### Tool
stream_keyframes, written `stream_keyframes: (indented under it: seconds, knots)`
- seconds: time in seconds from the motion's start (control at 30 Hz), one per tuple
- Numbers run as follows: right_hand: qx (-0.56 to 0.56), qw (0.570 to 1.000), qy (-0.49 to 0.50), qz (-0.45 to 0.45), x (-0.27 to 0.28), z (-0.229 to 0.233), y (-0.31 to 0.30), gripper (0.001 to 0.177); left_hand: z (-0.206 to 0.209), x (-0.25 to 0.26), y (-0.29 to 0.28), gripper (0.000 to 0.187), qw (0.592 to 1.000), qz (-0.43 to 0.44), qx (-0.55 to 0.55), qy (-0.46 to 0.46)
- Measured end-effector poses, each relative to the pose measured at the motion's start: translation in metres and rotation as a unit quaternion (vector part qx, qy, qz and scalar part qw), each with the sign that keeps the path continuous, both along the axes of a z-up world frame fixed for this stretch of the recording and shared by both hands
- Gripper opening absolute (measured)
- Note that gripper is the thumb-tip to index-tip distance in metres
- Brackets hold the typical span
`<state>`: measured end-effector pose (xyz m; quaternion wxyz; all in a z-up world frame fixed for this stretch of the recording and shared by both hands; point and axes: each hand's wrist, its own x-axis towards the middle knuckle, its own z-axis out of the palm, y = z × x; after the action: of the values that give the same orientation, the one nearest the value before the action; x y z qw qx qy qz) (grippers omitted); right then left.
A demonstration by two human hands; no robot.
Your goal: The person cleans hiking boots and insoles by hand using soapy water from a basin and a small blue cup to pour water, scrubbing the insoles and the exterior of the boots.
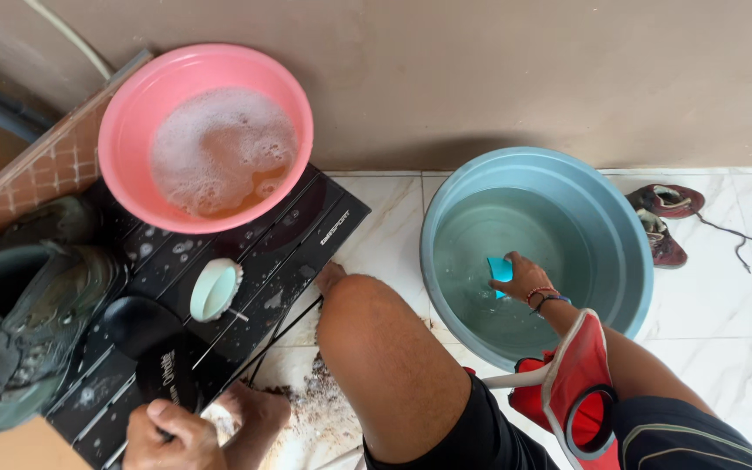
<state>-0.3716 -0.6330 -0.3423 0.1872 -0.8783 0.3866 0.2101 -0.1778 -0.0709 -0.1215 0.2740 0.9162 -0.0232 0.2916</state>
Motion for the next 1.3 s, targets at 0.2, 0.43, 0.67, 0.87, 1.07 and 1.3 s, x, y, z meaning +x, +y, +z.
stream_keyframes:
  seconds: [0.2, 0.43, 0.67, 0.87, 1.07, 1.3]
  knots:
    - [0.101, 0.979, 0.044, -0.17, -0.011, -0.099, -0.01, 0.077, -0.036, 0.003, 0.011, 0.054, 0.993, -0.024, -0.073, -0.091]
    - [0.446, 0.758, -0.174, -0.443, 0.022, 0.021, 0.024, 0.035, -0.08, 0.002, 0.011, 0.039, 0.998, -0.016, -0.066, -0.015]
    - [0.452, 0.825, -0.202, -0.271, 0.095, 0.168, 0.035, 0.039, -0.065, 0.0, -0.003, 0.036, 0.998, -0.04, 0.041, -0.033]
    - [0.474, 0.838, -0.219, -0.158, 0.162, 0.236, 0.061, 0.032, -0.062, -0.006, -0.004, 0.042, 0.998, 0.007, 0.042, 0.045]
    - [0.487, 0.847, -0.194, -0.091, 0.22, 0.27, 0.119, 0.034, -0.048, -0.01, -0.003, 0.065, 0.978, 0.07, 0.106, 0.163]
    - [0.504, 0.841, -0.185, -0.071, 0.248, 0.263, 0.145, 0.033, -0.003, -0.014, -0.006, 0.075, 0.867, 0.095, 0.182, 0.455]
